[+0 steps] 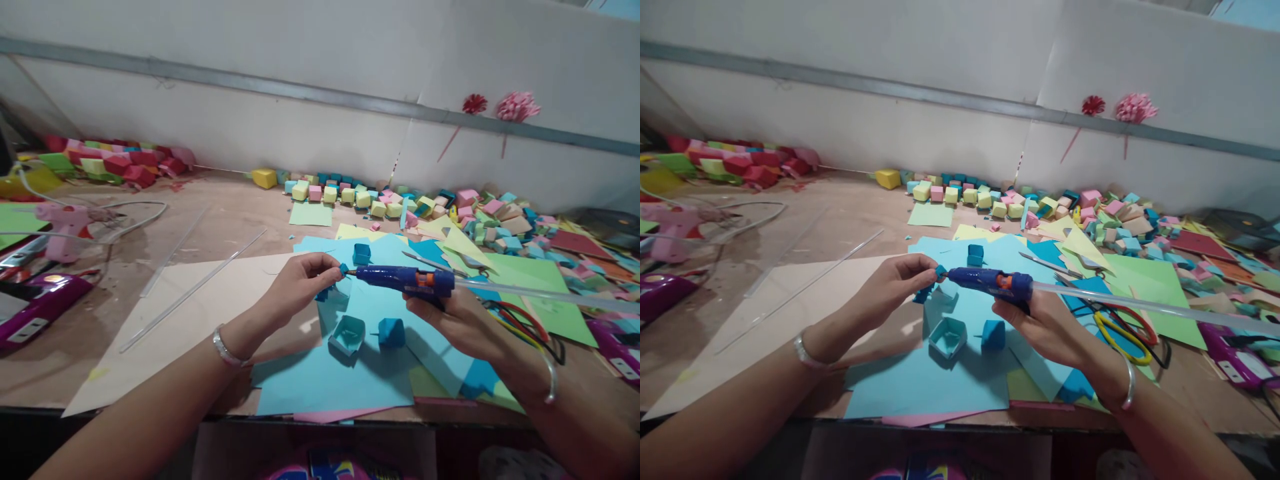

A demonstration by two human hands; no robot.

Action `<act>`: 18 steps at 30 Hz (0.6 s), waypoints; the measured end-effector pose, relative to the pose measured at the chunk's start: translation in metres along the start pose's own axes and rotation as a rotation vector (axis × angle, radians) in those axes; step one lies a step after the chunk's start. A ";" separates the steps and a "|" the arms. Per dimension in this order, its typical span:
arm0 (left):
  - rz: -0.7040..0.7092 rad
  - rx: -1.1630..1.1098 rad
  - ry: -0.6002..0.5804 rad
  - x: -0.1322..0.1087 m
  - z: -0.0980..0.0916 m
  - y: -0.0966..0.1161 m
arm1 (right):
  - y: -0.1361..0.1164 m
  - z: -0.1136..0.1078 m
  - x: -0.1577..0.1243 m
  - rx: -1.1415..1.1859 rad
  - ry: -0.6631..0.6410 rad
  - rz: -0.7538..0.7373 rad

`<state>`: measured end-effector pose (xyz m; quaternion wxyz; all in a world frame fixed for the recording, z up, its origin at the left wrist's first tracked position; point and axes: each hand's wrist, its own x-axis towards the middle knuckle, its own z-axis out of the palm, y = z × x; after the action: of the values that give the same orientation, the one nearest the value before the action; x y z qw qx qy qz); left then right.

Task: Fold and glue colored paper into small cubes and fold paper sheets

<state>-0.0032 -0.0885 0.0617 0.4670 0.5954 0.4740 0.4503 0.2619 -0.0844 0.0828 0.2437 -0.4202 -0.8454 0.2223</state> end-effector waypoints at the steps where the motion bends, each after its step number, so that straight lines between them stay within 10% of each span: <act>1: 0.000 0.002 -0.001 0.000 0.000 0.000 | -0.001 0.000 0.000 -0.005 0.004 -0.002; 18: 0.015 0.003 -0.015 0.001 0.001 -0.003 | 0.002 0.001 -0.003 -0.039 0.009 -0.006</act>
<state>-0.0030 -0.0875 0.0583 0.4664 0.6030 0.4668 0.4484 0.2647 -0.0861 0.0799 0.2401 -0.4233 -0.8497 0.2031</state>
